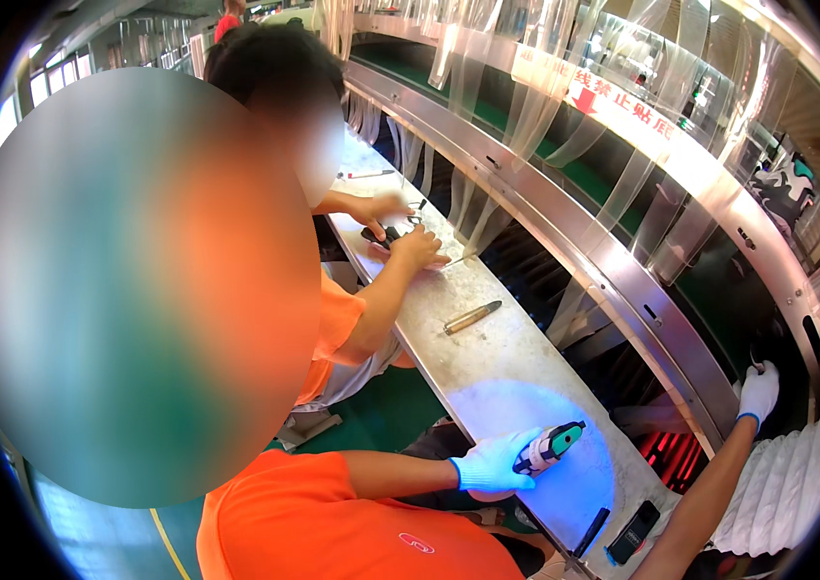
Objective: The person assembles a sneaker by hand, pressing the sole onto the upper part of the shoe. They repeatedly squeeze and adjust the shoe to ensure the components are properly aligned and attached. The person handles the shoe with gloved hands, rotating it to work on different sections of the sole.
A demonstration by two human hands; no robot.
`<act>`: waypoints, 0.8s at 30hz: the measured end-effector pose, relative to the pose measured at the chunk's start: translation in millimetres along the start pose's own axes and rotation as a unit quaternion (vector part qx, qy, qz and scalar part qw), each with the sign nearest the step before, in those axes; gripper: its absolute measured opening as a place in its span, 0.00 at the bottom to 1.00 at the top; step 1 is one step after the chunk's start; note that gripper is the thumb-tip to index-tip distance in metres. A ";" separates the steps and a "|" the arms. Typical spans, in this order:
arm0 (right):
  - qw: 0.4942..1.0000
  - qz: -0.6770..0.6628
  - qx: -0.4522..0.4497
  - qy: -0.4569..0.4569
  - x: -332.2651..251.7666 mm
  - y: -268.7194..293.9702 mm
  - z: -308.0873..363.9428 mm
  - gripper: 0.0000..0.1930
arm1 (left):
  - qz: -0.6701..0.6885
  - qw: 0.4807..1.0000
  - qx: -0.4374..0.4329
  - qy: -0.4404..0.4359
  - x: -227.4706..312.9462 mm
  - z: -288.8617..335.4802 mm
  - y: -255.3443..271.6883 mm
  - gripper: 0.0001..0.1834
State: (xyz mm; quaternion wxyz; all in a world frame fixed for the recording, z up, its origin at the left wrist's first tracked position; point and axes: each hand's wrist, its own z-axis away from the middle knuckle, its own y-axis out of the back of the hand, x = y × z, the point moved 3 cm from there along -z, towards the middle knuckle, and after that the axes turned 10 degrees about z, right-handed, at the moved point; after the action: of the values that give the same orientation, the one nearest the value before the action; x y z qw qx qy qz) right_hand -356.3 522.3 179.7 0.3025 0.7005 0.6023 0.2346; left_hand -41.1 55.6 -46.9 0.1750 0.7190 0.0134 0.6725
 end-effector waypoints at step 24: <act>0.953 -0.202 -0.209 0.080 -140.9 144.8 524.0 0.36 | -0.100 0.967 0.095 -0.214 -38.5 55.0 -7.2 0.58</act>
State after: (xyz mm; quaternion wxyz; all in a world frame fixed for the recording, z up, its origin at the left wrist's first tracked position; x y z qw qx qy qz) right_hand 85.4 296.2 -83.5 0.4344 0.4641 0.6909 0.3444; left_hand 10.3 39.7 -87.8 0.1707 0.8543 0.1114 0.4781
